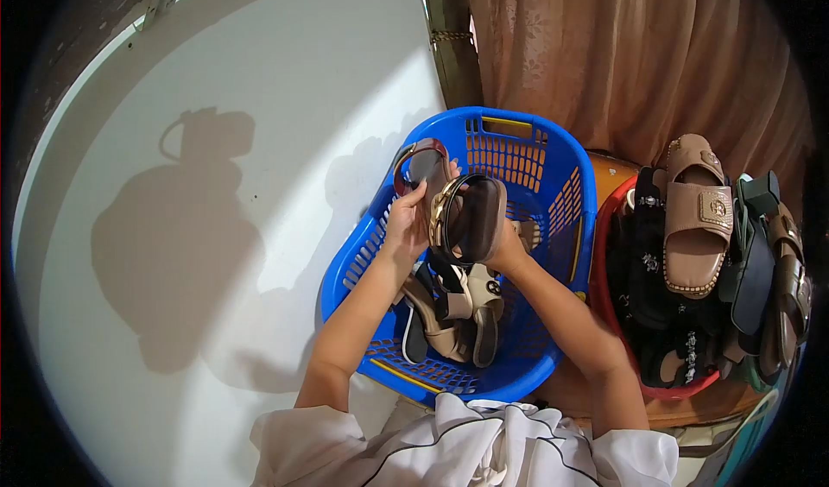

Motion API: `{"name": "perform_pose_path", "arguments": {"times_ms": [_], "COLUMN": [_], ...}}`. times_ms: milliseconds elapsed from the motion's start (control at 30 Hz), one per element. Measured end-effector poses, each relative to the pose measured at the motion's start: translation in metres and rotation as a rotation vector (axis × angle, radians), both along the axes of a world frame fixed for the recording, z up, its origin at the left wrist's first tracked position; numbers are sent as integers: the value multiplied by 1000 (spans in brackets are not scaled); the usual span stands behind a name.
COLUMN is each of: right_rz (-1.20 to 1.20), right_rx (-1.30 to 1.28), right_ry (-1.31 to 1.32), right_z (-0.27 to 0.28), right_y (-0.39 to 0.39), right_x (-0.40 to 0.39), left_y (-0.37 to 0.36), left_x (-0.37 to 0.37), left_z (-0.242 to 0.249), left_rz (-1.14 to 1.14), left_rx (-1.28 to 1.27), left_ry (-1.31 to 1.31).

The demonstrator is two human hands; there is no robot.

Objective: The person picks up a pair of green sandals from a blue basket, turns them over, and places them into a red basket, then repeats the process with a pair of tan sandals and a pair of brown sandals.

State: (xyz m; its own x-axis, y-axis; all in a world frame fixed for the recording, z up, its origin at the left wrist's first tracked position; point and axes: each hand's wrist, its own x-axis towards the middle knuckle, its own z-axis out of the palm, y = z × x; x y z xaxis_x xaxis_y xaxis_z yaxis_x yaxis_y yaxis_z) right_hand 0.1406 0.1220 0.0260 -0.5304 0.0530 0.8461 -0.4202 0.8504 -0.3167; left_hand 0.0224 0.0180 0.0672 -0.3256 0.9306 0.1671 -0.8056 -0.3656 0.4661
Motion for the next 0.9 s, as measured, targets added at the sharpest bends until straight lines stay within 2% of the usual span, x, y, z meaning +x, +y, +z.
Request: {"name": "perform_pose_path", "arguments": {"times_ms": [167,233,300,333,400,500,567,633,700,767,900], "right_rz": [17,192,266,252,254,238,134,-147,-33,1,-62], "right_rx": [-74,-407,-611,-648,-677,-645,-564,-329,-671,-871,-856], "right_ry": [26,-189,-321,-345,-305,-165,-13,59,93,253,220], "right_z": [6,-13,-28,-8,1,0,0,13,5,0,1], "right_y": [-4,-1,1,-8,-12,-6,2,9,17,22,24], "right_x": [4,-5,-5,6,12,11,9,15,11,6,-1], "left_y": [0,2,1,-2,-2,-6,-8,-11,-12,-13,-11], "left_x": [3,-1,-15,-21,-30,-22,-21,-22,-22,-26,-34], "left_z": [1,-3,-12,-12,-15,-1,3,5,9,8,2], "left_rz": [41,86,173,205,205,198,143,118,194,237,293], "left_rx": [-28,-39,-67,-94,-60,-96,-110,-119,-196,-242,-300], "left_ry": [74,73,99,86,28,128,161,236,301,370,480]}}
